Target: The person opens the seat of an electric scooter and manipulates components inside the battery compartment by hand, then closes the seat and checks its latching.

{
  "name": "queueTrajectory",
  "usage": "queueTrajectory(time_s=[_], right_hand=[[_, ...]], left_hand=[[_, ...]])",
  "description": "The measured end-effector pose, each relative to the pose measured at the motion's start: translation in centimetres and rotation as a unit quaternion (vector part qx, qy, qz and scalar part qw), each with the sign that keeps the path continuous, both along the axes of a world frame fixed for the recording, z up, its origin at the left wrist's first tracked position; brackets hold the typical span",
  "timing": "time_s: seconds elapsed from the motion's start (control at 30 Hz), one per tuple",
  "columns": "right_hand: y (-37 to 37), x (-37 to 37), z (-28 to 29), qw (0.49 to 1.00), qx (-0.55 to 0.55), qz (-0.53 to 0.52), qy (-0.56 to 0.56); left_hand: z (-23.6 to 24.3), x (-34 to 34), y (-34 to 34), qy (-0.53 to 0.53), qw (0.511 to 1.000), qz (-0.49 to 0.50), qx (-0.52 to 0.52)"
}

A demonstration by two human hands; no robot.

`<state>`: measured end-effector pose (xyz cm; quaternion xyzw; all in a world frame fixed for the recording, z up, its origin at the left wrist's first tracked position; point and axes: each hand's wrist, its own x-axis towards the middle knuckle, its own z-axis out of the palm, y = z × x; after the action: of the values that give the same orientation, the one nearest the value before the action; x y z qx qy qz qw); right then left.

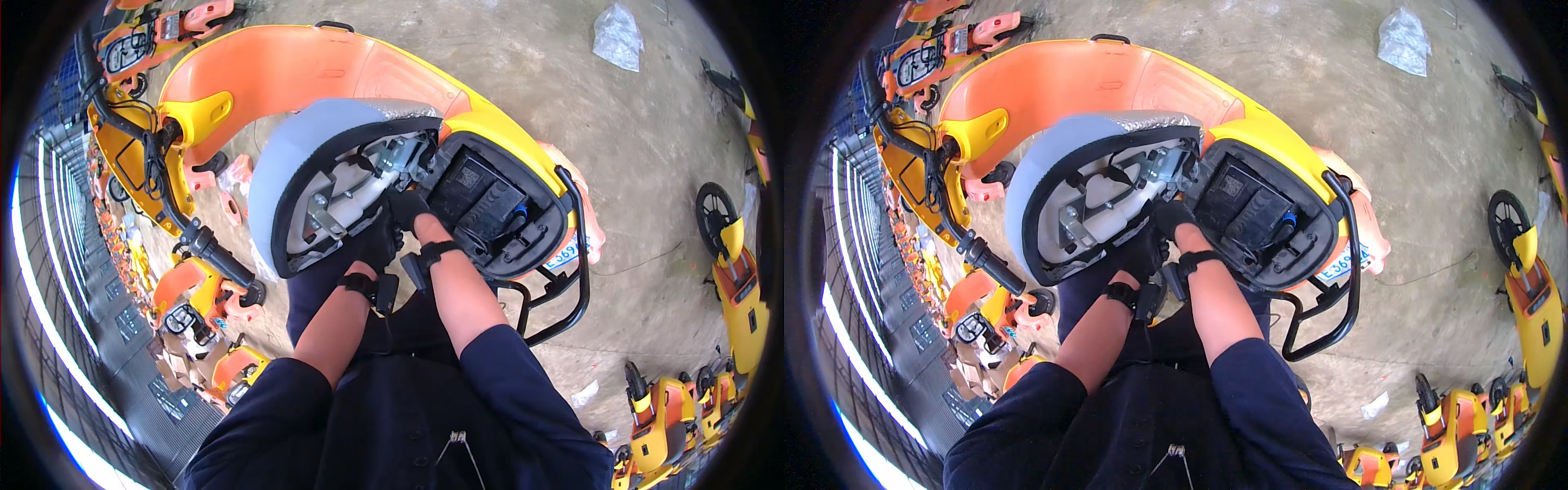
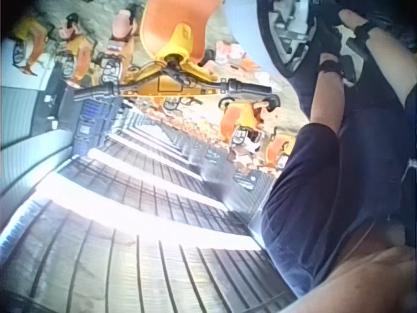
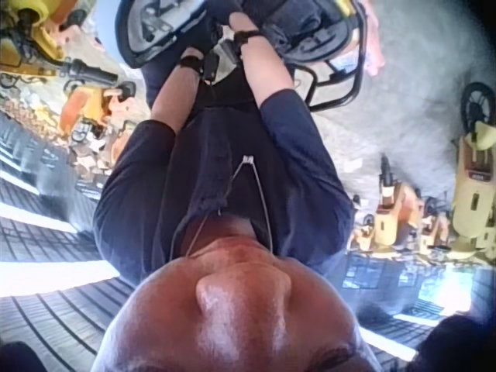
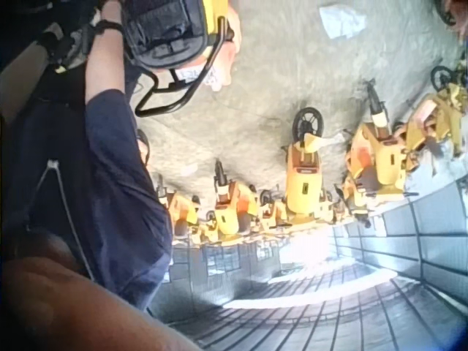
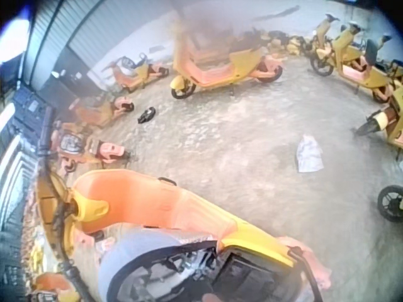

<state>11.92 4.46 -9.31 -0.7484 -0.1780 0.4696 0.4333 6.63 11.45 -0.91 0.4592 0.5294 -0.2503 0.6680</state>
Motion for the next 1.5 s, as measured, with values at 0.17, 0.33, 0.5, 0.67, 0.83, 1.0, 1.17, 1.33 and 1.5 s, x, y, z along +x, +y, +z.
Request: queueTrajectory(time_s=[0.17,0.33,0.5,0.67,0.83,1.0,1.17,1.33,1.5], right_hand=[[-0.4,-4.1,-2.8,0.988,-0.021,-0.142,-0.055],[-1.2,-2.4,1.4,0.984,0.039,-0.164,-0.050],[-2.5,-4.7,2.1,0.973,-0.045,-0.198,-0.111],[-1.9,-2.5,5.2,0.968,-0.018,-0.251,0.017],[-1.6,-1.7,4.6,0.977,-0.065,-0.197,0.045],[-1.6,-3.6,1.2,0.979,0.018,-0.200,0.029],[-2.2,-0.1,4.8,0.929,-0.087,-0.160,0.323],[-0.7,-1.8,4.2,0.990,-0.083,-0.033,-0.107],[-5.0,3.7,8.7,0.994,-0.071,-0.066,0.053]], left_hand=[[1.8,1.2,-2.4,-0.054,0.987,-0.107,0.105],[-0.9,-1.7,0.0,-0.241,0.832,-0.378,0.327],[0.2,-2.8,-0.5,-0.233,0.666,-0.582,0.404],[1.0,-2.9,0.4,-0.206,0.715,-0.549,0.381],[1.2,-1.6,1.4,-0.118,0.912,-0.325,0.221],[2.2,0.0,-0.8,0.035,0.999,0.027,-0.004],[0.6,-3.7,1.3,0.042,0.997,-0.060,-0.014],[0.1,-5.9,1.5,-0.255,0.851,-0.369,0.275],[4.0,1.3,-2.0,-0.025,0.994,0.100,-0.026]])
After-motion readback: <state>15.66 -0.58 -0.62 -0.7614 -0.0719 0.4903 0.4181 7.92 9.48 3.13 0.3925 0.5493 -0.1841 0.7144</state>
